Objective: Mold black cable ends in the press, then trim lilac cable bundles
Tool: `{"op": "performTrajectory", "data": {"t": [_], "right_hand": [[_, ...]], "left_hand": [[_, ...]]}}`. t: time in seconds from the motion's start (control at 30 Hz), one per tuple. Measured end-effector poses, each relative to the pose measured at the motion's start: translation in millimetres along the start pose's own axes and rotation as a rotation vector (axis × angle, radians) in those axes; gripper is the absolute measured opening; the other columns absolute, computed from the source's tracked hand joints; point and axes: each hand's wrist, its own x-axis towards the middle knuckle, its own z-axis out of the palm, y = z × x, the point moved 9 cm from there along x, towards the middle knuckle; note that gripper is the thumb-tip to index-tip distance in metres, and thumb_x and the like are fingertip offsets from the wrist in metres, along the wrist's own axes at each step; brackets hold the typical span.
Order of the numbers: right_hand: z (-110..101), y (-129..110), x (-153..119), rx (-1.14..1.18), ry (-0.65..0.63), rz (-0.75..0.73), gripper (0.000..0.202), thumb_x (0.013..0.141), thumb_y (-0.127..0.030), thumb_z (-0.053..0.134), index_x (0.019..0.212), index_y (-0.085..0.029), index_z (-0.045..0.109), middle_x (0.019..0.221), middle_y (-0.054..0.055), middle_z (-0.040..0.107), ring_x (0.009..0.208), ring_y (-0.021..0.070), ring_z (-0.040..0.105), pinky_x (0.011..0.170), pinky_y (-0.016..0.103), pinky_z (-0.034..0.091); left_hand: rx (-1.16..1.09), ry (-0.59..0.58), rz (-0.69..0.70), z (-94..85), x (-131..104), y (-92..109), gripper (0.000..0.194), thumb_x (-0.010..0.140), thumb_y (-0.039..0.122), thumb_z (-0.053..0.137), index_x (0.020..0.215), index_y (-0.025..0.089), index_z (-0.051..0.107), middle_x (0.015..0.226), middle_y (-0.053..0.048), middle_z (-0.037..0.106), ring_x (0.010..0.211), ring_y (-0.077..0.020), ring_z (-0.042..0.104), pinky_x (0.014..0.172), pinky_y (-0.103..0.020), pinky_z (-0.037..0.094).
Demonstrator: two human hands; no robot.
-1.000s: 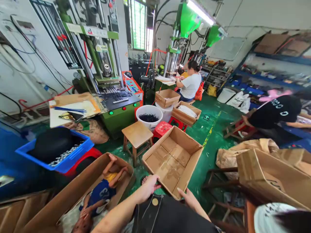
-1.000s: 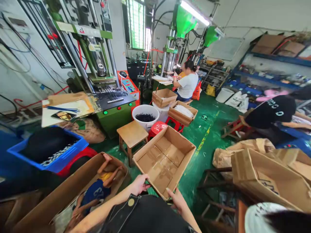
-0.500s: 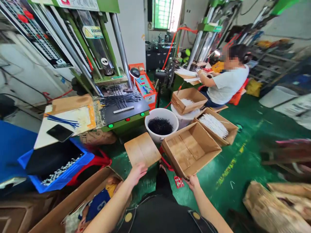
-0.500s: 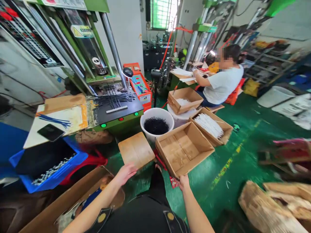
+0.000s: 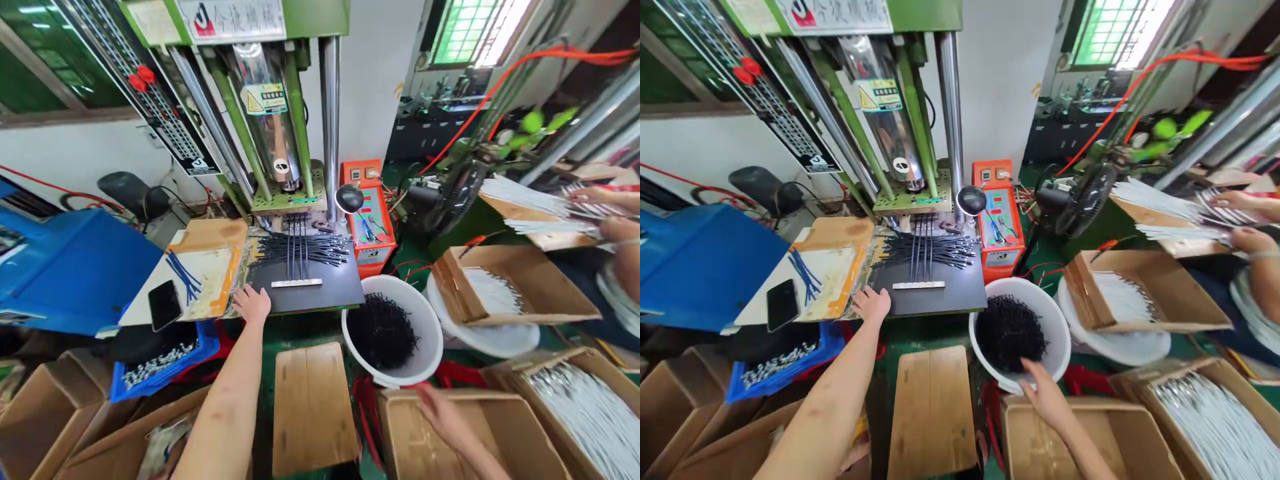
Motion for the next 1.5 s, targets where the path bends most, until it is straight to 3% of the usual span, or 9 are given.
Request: {"op": "performTrajectory", "data": {"t": [0.13, 0.3, 0.43, 0.63, 0.77, 1.03, 1.23, 1.33, 1.5], "right_hand": [[15, -175, 172, -0.249, -0.018, -0.544, 0.056, 0.086, -0.032, 0.055, 0.137, -0.011, 0.048, 0.139, 0.019, 0.051, 0.130, 0.0293, 0.047, 0.113, 0.048, 0.036], [103, -331, 332, -0.674, -0.073, -0.694, 0.097, 0.066, -0.032, 0.080, 0.145, 0.000, 0.034, 0.152, 0.028, 0.030, 0.142, 0.0426, 0.024, 0.115, 0.056, 0.023], [153, -356, 399, -0.859, -0.214, -0.681, 0.107, 0.056, -0.043, 0.087, 0.140, 0.002, 0.037, 0.145, 0.034, 0.035, 0.137, 0.0441, 0.032, 0.109, 0.051, 0.029], [184, -294, 455, -0.979, -0.347, -0.674, 0.059, 0.061, -0.062, 0.073, 0.096, -0.019, 0.052, 0.107, 0.031, 0.056, 0.100, 0.0391, 0.060, 0.074, 0.044, 0.037], [206, -276, 465, -0.892, -0.391, -0.765, 0.047, 0.055, -0.055, 0.070, 0.066, -0.029, 0.032, 0.079, 0.025, 0.054, 0.081, 0.0385, 0.061, 0.075, 0.048, 0.035], [223, -272, 447, -0.842, -0.704, -0.338, 0.039, 0.049, -0.046, 0.065, 0.040, -0.028, 0.031, 0.073, 0.023, 0.062, 0.077, 0.0347, 0.066, 0.077, 0.047, 0.044], [203, -330, 383, -0.967, -0.411, -0.520, 0.004, 0.071, -0.019, 0.058, 0.072, -0.023, 0.060, 0.093, 0.030, 0.066, 0.084, 0.0337, 0.069, 0.071, 0.045, 0.044], [190, -354, 354, -0.969, -0.460, -0.461, 0.024, 0.078, -0.013, 0.053, 0.096, -0.005, 0.066, 0.089, 0.032, 0.066, 0.082, 0.0341, 0.071, 0.064, 0.040, 0.047], [159, -358, 356, -0.936, -0.371, -0.384, 0.038, 0.078, -0.016, 0.056, 0.114, -0.008, 0.061, 0.110, 0.024, 0.066, 0.103, 0.0316, 0.066, 0.078, 0.035, 0.049]], "left_hand": [[0.165, 0.167, -0.092, 11.7, 12, -5, 0.061, 0.093, 0.036, 0.039, 0.146, 0.007, 0.038, 0.155, -0.025, 0.030, 0.145, -0.0389, 0.022, 0.115, -0.060, 0.018], [0.324, 0.235, -0.083, 11.0, 13, -3, 0.056, 0.092, 0.037, 0.039, 0.143, 0.014, 0.046, 0.149, -0.020, 0.042, 0.139, -0.0347, 0.035, 0.110, -0.055, 0.030], [0.340, 0.189, -0.146, 10.0, 13, -11, 0.059, 0.091, 0.038, 0.041, 0.145, 0.016, 0.044, 0.151, -0.017, 0.041, 0.141, -0.0343, 0.033, 0.113, -0.054, 0.027], [0.146, 0.064, -0.174, 24.4, 8, -22, 0.070, 0.087, 0.048, 0.045, 0.150, 0.020, 0.036, 0.158, -0.013, 0.031, 0.148, -0.0322, 0.020, 0.120, -0.053, 0.017], [0.025, 0.055, -0.193, 26.9, 9, -31, 0.075, 0.087, 0.054, 0.043, 0.152, 0.021, 0.031, 0.161, -0.013, 0.024, 0.149, -0.0316, 0.015, 0.122, -0.052, 0.009], [-0.058, 0.011, -0.198, 21.3, 4, -32, 0.074, 0.087, 0.053, 0.041, 0.153, 0.019, 0.030, 0.162, -0.013, 0.020, 0.150, -0.0311, 0.011, 0.122, -0.052, 0.005], [0.010, -0.045, -0.203, 22.0, 11, -30, 0.074, 0.087, 0.050, 0.042, 0.153, 0.019, 0.029, 0.162, -0.014, 0.019, 0.150, -0.0321, 0.010, 0.122, -0.053, 0.007], [0.082, -0.027, -0.194, 17.0, 11, -24, 0.070, 0.088, 0.044, 0.043, 0.152, 0.018, 0.033, 0.160, -0.015, 0.026, 0.149, -0.0327, 0.017, 0.120, -0.055, 0.012], [0.234, 0.096, -0.163, 14.4, 17, -13, 0.062, 0.091, 0.038, 0.040, 0.149, 0.015, 0.038, 0.156, -0.018, 0.032, 0.145, -0.0343, 0.025, 0.116, -0.056, 0.022]]}}
